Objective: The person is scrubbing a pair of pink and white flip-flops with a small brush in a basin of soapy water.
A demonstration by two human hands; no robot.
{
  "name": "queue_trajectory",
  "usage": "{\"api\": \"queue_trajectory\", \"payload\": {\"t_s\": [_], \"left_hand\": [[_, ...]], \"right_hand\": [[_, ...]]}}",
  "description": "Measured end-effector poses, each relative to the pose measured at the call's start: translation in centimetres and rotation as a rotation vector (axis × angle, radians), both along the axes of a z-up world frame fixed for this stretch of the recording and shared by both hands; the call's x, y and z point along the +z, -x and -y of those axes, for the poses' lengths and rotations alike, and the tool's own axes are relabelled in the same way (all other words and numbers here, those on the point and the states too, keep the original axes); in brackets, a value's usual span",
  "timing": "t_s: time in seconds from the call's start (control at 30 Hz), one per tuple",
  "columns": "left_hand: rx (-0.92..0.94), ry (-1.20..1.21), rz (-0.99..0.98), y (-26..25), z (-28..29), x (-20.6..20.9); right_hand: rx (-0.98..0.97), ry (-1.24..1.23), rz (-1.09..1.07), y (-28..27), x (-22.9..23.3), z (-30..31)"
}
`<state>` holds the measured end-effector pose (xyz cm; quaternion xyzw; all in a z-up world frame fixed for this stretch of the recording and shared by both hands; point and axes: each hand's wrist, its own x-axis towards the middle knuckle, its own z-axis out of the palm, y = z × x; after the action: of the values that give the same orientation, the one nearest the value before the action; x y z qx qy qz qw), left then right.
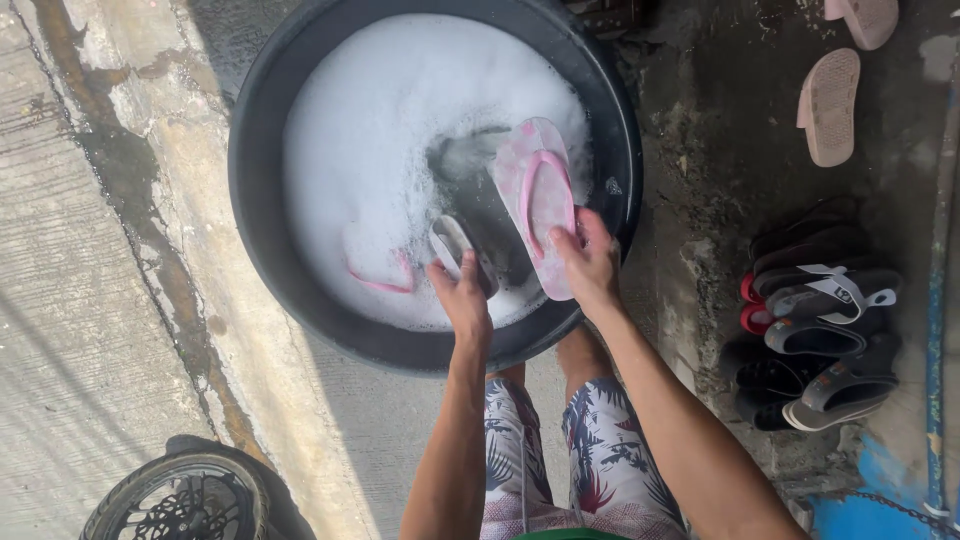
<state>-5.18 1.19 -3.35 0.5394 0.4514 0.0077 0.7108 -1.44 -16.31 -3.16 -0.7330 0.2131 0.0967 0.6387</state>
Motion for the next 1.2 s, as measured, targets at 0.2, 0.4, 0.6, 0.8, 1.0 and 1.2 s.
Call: {"api": "queue_trajectory", "payload": {"t_s": [0.2, 0.4, 0.6, 0.8, 1.0, 1.2], "left_hand": [[-0.065, 0.095, 0.098, -1.8, 1.8, 2.0], [-0.066, 0.236, 0.163, -4.1, 4.5, 5.7], [-0.159, 0.227, 0.166, -3.8, 7.8, 6.1], [-0.238, 0.212, 0.233, -5.6, 12.6, 9.0], [-0.542, -0.074, 0.198, -7.2, 16.0, 11.7], [-0.672, -0.105, 0.267, -8.1, 20.6, 11.1]], "right_hand": [[-0.086, -0.082, 0.053, -2.2, 4.6, 2.3], [-0.16, -0.278, 0.09, -2.8, 6.0, 4.9], [-0.235, -0.348, 0.051, -2.6, 6.3, 7.8], [-0.272, -0.589, -0.005, -3.2, 8.6, 10.6], [-0.367, -0.846, 0.01, -2.3, 6.9, 15.3], [-0.368, -0.764, -0.012, -7.8, 13.1, 21.4]]}}
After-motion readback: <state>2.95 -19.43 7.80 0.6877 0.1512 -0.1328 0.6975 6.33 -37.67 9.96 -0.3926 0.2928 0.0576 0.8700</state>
